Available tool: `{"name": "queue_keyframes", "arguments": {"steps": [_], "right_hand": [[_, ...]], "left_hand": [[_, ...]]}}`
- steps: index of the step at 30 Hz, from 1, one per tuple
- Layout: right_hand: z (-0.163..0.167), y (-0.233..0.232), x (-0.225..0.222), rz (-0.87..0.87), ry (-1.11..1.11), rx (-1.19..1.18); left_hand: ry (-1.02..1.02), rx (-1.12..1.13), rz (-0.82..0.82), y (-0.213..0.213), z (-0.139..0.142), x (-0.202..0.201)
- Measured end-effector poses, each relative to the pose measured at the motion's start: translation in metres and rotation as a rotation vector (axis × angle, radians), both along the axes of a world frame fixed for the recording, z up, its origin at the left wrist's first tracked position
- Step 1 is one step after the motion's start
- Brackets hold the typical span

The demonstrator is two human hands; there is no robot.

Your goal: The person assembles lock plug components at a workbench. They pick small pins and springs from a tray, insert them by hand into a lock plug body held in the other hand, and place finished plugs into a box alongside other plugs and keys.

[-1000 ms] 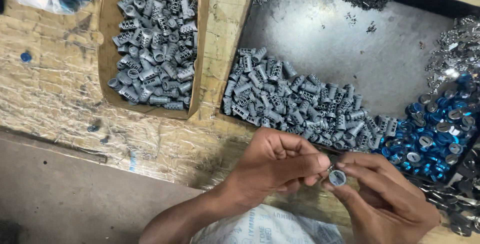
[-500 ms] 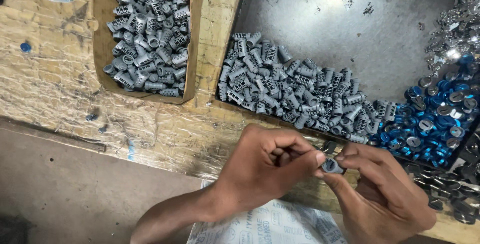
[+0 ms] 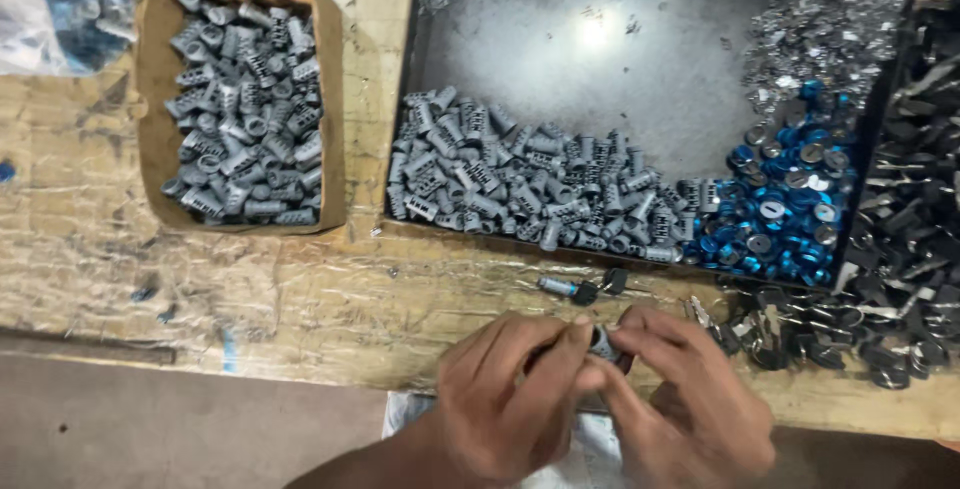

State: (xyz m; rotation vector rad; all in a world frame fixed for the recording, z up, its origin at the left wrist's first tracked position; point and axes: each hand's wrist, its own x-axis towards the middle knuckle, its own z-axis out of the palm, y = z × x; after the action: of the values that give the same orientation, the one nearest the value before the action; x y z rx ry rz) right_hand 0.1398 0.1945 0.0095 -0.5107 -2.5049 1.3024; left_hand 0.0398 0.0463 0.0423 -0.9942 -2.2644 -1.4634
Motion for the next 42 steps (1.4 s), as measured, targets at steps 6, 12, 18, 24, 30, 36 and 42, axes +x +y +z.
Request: {"name": "queue_keyframes", "arguments": {"steps": [6,12,18,24,30,36,42], "right_hand": [[0.001,-0.025,0.003,0.084,0.180,0.299],[0.020,0.063,-0.064,-0.135,0.129,0.331],[-0.010,0.167,-0.129,0.078,-0.178,0.761],[-0.043,0.146,-0.144,0.088,-0.237,0.905],[-0.019,0.095,-0.152,0.274,-0.019,0.794],[0.003,0.094,-0.171,0.169,-0.040,0.570],[-0.042,0.134,-0.142,0.252,-0.078,0.644]], "left_hand": [[-0.563,0.315,-0.030,-0.005,-0.025,0.028],[-1.274,0.622,-0.069,-0.016,-0.099,0.032],[-0.898,0.522,0.096,-0.012,-0.117,0.038],[-0.816,0.440,0.176,-0.007,-0.118,0.032],[-0.974,0.517,0.155,-0.014,-0.118,0.034],[-0.913,0.597,-0.002,-0.015,-0.116,0.032],[-0.962,0.597,-0.055,-0.016,-0.114,0.035]]}}
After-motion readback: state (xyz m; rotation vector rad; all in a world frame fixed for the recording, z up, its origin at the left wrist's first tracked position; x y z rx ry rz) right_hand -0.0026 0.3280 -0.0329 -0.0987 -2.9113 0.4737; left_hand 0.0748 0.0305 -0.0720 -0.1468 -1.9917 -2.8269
